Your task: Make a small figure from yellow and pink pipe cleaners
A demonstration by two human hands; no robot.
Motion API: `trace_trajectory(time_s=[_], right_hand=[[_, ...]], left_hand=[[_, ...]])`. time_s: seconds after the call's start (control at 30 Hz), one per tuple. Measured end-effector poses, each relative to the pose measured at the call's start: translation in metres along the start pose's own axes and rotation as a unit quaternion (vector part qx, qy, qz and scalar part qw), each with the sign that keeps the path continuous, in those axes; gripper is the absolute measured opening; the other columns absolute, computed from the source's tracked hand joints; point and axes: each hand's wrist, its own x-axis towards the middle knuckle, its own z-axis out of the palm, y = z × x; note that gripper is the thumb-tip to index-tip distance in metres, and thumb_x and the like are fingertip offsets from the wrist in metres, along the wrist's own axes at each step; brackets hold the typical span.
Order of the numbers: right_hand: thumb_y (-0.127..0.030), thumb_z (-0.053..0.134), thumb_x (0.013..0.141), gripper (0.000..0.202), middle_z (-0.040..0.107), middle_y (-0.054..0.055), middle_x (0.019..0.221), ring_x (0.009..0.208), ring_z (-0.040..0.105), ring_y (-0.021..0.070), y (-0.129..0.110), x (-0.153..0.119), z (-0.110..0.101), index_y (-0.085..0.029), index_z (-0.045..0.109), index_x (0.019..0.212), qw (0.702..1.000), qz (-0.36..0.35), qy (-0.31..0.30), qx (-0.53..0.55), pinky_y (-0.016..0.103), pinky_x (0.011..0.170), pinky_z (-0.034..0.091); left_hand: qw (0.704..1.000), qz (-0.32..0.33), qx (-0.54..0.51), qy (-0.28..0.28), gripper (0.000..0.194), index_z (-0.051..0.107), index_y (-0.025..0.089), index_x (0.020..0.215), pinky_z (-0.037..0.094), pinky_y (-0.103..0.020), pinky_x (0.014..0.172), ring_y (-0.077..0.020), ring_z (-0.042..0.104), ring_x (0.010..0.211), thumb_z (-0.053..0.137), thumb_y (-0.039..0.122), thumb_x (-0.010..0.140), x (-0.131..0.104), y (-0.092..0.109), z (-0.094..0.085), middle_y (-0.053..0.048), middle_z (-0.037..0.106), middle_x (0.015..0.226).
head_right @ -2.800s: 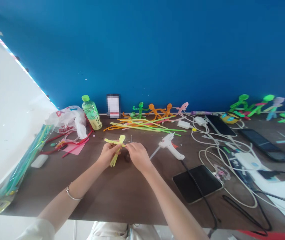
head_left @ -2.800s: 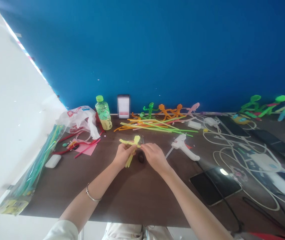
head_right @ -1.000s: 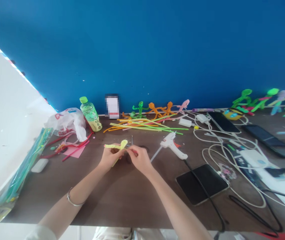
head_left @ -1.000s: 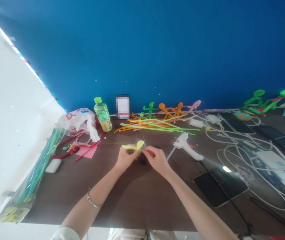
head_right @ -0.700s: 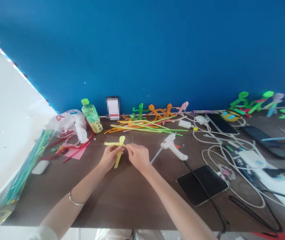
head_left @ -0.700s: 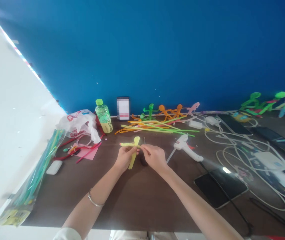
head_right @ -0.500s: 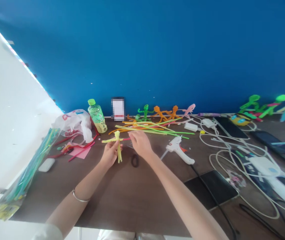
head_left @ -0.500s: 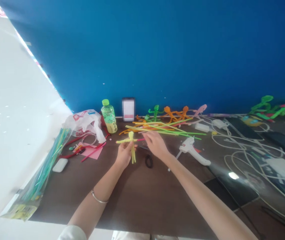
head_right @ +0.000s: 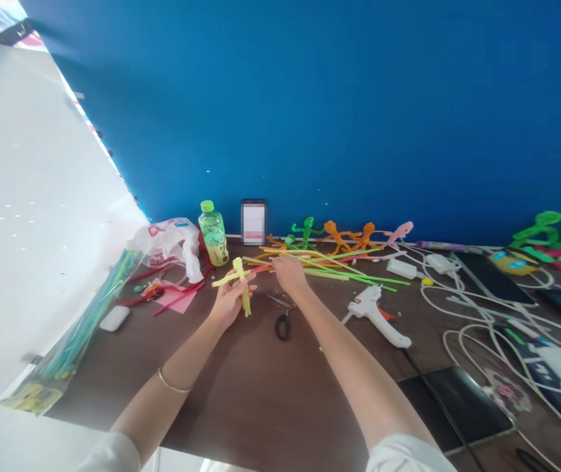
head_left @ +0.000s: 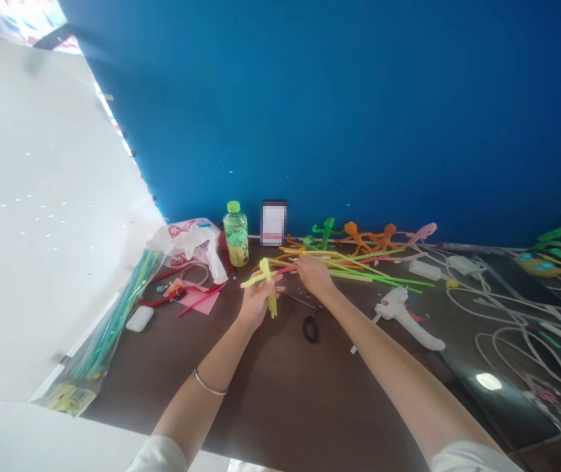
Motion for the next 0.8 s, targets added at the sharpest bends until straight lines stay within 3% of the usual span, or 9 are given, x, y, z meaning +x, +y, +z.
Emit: trace_trajectory(time_s=[0.1,0.23,0.37,0.6,0.8], right_hand=[[-0.01,0.034,0.084,0.027,0.062,0.014,0.082,0.08,0.054,0.0227,0.003,-0.003,-0.006,-0.009,0.061,0.089,0.999,0.016,0.031,-0.003,0.032,0.073,0.038],[-0.007,0.029,0.084,0.034,0.059,0.015,0.096,0.092,0.051,0.0236,0.003,-0.005,-0.024,-0.008,0.052,0.109,0.995,0.02,0.099,0.005,0.033,0.08,0.039],[-0.015,0.032,0.088,0.028,0.057,0.011,0.089,0.086,0.051,0.0222,-0.001,-0.008,-0.046,-0.015,0.056,0.102,0.981,-0.022,0.19,0.031,0.032,0.078,0.041],[-0.006,0.033,0.083,0.025,0.054,0.013,0.087,0.082,0.048,0.0237,0.005,-0.015,-0.049,-0.012,0.057,0.085,0.996,-0.055,0.064,-0.042,0.035,0.072,0.038],[0.002,0.031,0.077,0.03,0.053,0.012,0.083,0.08,0.048,0.0212,0.021,-0.008,-0.048,-0.011,0.057,0.086,0.996,-0.074,0.026,-0.042,0.031,0.071,0.039]], left_hand=[[1.0,-0.002,0.011,0.003,0.038,0.054,0.018,0.093,0.043,-0.024,0.058,-0.0114,0.06,0.064,0.071,0.026,0.06,0.001,0.001,0.0,-0.007,0.064,0.098],[1.0,-0.002,-0.015,-0.003,0.026,0.056,0.013,0.079,0.035,-0.022,0.051,-0.0058,0.048,0.053,0.07,0.024,0.06,0.001,0.002,0.0,-0.005,0.064,0.079],[1.0,0.0,-0.027,0.007,0.024,0.055,0.012,0.069,0.027,-0.02,0.046,-0.0032,0.041,0.05,0.071,0.029,0.06,0.001,0.001,0.0,-0.004,0.06,0.073],[1.0,-0.018,0.009,-0.002,0.027,0.056,0.012,0.069,0.024,-0.02,0.044,-0.0018,0.037,0.046,0.072,0.031,0.058,-0.004,0.001,0.001,-0.002,0.057,0.071],[1.0,-0.028,0.01,-0.002,0.028,0.055,0.012,0.069,0.024,-0.021,0.044,-0.0024,0.039,0.045,0.071,0.032,0.058,-0.002,0.001,0.001,-0.003,0.058,0.069]])
